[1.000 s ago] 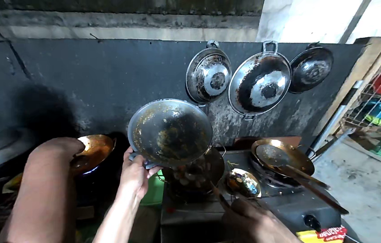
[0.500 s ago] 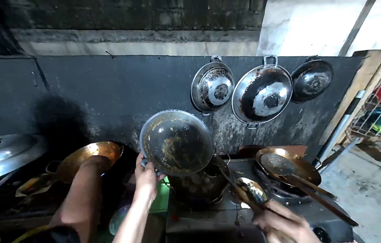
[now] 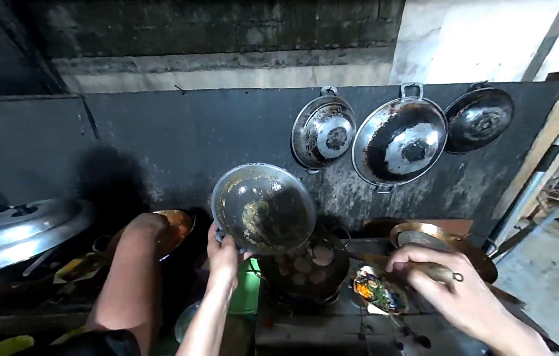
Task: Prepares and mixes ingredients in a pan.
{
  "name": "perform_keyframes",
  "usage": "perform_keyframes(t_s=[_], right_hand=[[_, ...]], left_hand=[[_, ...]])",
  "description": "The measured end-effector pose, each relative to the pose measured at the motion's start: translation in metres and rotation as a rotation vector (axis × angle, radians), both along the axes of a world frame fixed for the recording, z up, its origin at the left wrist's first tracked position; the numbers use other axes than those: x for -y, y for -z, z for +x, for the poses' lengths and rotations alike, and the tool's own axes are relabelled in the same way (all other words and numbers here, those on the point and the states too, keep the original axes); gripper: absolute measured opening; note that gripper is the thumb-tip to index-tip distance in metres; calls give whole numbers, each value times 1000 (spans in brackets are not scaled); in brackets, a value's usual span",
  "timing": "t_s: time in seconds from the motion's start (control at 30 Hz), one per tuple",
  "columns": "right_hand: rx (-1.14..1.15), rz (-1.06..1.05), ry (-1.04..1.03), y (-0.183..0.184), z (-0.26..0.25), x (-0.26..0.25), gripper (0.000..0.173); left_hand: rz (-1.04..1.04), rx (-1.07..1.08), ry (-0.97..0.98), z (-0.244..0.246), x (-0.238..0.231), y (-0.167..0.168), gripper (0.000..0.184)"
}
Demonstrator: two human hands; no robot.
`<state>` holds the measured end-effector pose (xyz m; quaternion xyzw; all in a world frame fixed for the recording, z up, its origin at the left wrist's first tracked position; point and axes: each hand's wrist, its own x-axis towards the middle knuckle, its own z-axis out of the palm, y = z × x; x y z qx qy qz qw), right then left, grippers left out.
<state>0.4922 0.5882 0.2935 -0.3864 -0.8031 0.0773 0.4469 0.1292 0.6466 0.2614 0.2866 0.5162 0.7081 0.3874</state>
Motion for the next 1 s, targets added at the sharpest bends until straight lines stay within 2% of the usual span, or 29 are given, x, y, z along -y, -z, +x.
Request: perform_keyframes(t_s=[0.1,0.23,0.33,0.4,0.53,0.6,0.67,0.77,0.9,1.0], right_hand=[[-18,44,42,-2,1,-7,21],[-175,63,-5,-42,0,-5,21],[-110,123,37,-58,-26,-24,17],[26,178,30,-53,-51,-53,14],[103,207,-60,-7,-95,-114,35],[124,153,-122,13,-101,-112,33],[186,85,-220,27,-91,-89,29],[240,100,-248,28,-65,-60,24],[275,248,-108,10,-57,-94,26],[292,187,-112,28,-58,-105,20]], left_hand=[[12,-52,-6,-1,-4,0,49],[23,-60,4,-1,-10,1,49],[13,-46,11,1,-12,5,50],[20,-31,23,2,-11,9,49],[25,-44,41,8,-10,18,48],[30,-50,50,9,-12,20,48],[38,-52,57,5,-16,24,49],[54,-74,79,-1,-21,27,49],[56,-135,66,5,-24,24,48],[92,-153,66,11,-28,24,49]])
